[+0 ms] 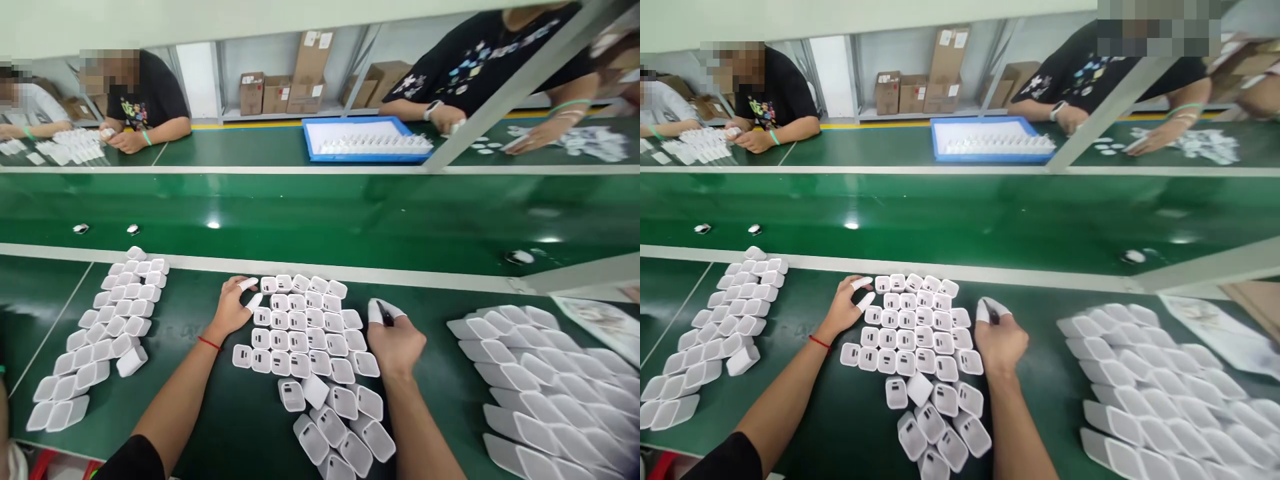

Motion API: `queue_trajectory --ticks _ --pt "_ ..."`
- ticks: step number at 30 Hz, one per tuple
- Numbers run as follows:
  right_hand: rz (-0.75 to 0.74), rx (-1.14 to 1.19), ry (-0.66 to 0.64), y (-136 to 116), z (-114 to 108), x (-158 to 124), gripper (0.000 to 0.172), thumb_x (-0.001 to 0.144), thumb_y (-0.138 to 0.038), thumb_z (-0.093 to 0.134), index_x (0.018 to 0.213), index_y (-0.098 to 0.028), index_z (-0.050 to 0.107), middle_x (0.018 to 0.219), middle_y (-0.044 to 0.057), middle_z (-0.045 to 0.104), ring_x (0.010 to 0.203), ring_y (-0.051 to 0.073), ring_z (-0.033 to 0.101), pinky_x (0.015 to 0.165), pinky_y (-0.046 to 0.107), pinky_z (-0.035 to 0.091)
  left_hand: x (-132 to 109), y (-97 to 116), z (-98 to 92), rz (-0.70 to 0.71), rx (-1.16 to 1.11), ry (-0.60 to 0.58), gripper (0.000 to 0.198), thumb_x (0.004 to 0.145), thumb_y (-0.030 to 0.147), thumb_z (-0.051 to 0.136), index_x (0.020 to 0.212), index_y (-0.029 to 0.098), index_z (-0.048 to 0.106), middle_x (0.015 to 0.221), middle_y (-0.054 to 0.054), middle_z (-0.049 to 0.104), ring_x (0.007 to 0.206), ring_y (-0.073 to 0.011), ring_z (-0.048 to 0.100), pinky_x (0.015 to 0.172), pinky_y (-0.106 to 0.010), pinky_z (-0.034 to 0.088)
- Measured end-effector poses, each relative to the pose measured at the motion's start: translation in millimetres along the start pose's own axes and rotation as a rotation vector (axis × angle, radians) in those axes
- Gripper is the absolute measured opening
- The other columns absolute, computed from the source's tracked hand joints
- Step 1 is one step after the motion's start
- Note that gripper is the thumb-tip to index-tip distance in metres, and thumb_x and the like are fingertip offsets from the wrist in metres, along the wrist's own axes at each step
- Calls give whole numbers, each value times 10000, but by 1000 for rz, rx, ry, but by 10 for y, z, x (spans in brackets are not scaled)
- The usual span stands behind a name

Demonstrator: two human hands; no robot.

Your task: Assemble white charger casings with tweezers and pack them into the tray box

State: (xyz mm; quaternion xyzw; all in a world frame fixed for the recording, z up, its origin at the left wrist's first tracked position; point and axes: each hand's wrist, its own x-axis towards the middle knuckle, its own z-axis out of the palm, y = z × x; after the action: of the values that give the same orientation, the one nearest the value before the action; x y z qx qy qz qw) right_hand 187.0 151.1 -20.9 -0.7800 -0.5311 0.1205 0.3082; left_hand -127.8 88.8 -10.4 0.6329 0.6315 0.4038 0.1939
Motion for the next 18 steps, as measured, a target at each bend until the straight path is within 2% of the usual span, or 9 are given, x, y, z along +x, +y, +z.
queue_trajectory --ticks 3,8,12,18 --pt "-32 86 24 53 44 -5 505 795 -465 502 1063 -108 737 930 159 750 886 308 703 846 403 542 11 -6 -13 14 20 -45 210 804 154 614 1005 190 662 1103 -94 667 1142 -277 554 985 -476 398" --pt "-49 125 -36 119 96 -13 438 746 -452 571 1019 -164 756 920 128 758 887 318 704 852 436 543 19 33 -23 37 69 -89 209 821 169 613 1024 203 649 1060 -69 684 1164 -271 527 983 -453 368" --pt "-47 140 -69 114 93 -16 443 766 -456 566 1050 -168 747 962 127 754 939 318 699 898 452 529 16 80 -55 66 92 -130 97 829 265 656 904 205 643 982 -52 684 1175 -273 504 990 -447 341" --pt "-58 136 -116 83 66 -10 411 771 -422 557 1045 -177 742 984 126 752 950 315 701 894 450 533 27 68 -71 69 93 -161 140 845 345 649 818 208 663 913 -53 636 1042 -250 528 947 -431 364"
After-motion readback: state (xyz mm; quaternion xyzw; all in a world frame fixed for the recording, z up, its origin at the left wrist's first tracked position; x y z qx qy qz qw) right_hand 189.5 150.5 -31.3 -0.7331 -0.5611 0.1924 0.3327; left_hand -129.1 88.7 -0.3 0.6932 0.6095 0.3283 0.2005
